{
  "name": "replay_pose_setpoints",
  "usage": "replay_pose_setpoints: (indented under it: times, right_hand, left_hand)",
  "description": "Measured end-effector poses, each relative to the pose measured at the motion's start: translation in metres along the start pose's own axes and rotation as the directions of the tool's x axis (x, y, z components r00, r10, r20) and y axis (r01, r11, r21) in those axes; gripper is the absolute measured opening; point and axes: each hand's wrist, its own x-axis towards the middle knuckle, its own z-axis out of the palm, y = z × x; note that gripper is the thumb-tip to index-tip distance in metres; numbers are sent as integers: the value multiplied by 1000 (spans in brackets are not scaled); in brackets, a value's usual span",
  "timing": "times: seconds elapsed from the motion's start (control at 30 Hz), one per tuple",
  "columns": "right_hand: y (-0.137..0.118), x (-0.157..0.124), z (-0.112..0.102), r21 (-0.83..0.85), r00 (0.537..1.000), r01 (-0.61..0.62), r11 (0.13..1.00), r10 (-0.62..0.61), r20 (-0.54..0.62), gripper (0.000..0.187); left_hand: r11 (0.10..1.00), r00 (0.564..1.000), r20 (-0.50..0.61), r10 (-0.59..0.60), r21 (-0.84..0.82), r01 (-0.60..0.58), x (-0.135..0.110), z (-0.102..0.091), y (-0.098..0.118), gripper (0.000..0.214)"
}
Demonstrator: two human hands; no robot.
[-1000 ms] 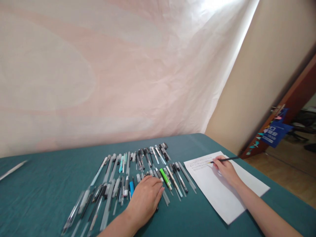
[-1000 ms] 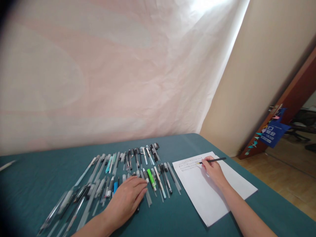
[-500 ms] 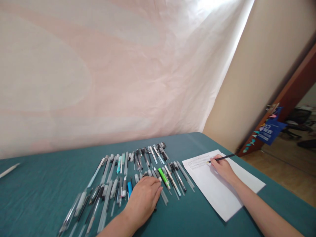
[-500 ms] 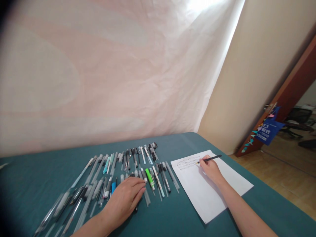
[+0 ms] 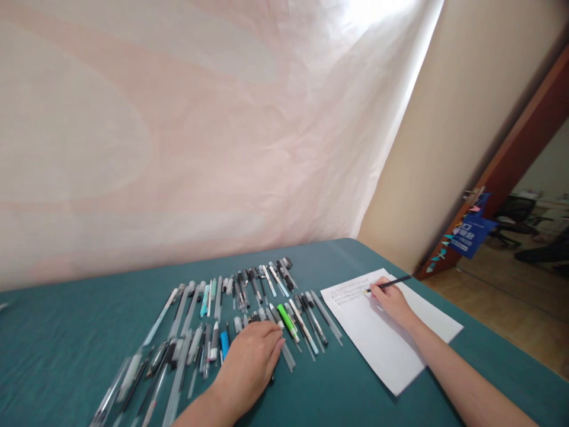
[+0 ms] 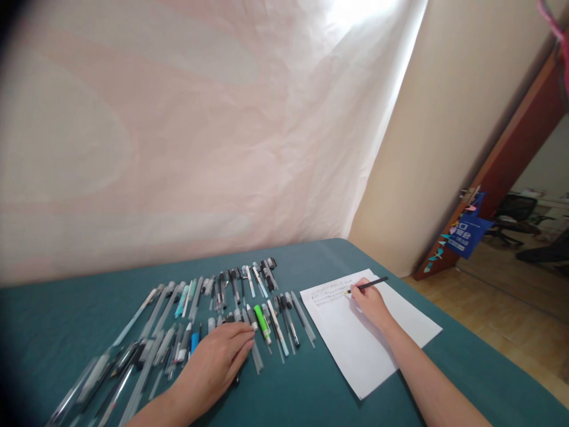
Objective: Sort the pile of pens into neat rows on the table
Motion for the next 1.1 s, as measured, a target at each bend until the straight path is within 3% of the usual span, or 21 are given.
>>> replay_pose_setpoints:
  times: [1.1]
  right_hand:
    - [5, 0, -1, -36, 1000, 24, 999, -24, -15, 19]
  left_hand:
    - [1000, 1000, -23, 12, 9, -12, -1, -2, 2, 30]
